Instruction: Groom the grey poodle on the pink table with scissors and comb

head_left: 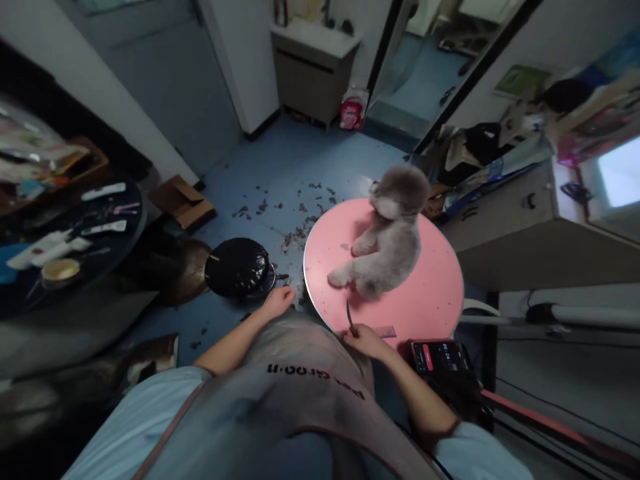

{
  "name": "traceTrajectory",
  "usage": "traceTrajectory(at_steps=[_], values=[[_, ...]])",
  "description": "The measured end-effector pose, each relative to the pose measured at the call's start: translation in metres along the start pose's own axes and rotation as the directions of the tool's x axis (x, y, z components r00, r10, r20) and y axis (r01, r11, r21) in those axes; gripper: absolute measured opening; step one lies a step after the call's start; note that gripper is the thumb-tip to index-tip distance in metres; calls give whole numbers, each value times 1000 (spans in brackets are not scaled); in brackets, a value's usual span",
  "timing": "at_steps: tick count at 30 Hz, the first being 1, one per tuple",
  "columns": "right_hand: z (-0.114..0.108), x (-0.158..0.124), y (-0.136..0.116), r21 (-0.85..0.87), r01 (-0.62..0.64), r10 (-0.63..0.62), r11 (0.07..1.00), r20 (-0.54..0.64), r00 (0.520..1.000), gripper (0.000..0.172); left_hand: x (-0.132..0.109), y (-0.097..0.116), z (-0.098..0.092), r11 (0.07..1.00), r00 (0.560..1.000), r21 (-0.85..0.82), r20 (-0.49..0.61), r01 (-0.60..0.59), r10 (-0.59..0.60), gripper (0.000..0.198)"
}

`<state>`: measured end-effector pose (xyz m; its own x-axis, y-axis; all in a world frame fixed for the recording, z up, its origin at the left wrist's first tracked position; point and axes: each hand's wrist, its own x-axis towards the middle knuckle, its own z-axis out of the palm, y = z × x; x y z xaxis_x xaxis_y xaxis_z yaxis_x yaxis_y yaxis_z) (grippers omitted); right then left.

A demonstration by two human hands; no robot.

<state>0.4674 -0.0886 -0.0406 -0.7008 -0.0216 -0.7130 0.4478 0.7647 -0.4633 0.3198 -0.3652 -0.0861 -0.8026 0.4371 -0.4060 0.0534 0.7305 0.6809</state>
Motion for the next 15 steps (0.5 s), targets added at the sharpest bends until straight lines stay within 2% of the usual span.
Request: traceTrajectory(at_steps=[1,3,6,7,8,9,10,11,12,14,15], values=[[13,2,4,-48,-111,107,993,-77,991,33,0,-10,1,999,998,46,63,-16,13,33],[35,11,8,-43,-287,275,957,-179,944,49,5,-20,4,989,979,112,190,-100,77,31],[56,23,7,58,-437,438,898,-230,869,49,29,-10,1,928,891,241,424,-284,163,31],[60,25,5,97,-471,479,877,-241,844,46,43,-1,-3,892,866,293,467,-344,181,45],[64,26,3,137,-496,514,858,-249,821,43,59,11,-8,855,850,334,484,-398,207,61],[67,27,0,174,-514,543,840,-259,799,41,77,26,-14,828,845,351,476,-437,245,67],[70,28,-2,222,-533,577,816,-271,771,41,97,44,-18,823,849,337,440,-458,293,62],[72,30,-5,280,-553,618,785,-279,735,40,118,64,-22,830,845,283,402,-481,352,50],[74,32,-8,345,-573,664,743,-279,693,40,140,86,-22,853,844,194,359,-484,398,46],[75,38,-15,486,-604,765,632,-264,588,37,182,131,-14,883,851,1,268,-469,452,41],[76,42,-18,559,-607,812,565,-242,532,36,200,151,-5,883,842,-11,296,-470,452,40]])
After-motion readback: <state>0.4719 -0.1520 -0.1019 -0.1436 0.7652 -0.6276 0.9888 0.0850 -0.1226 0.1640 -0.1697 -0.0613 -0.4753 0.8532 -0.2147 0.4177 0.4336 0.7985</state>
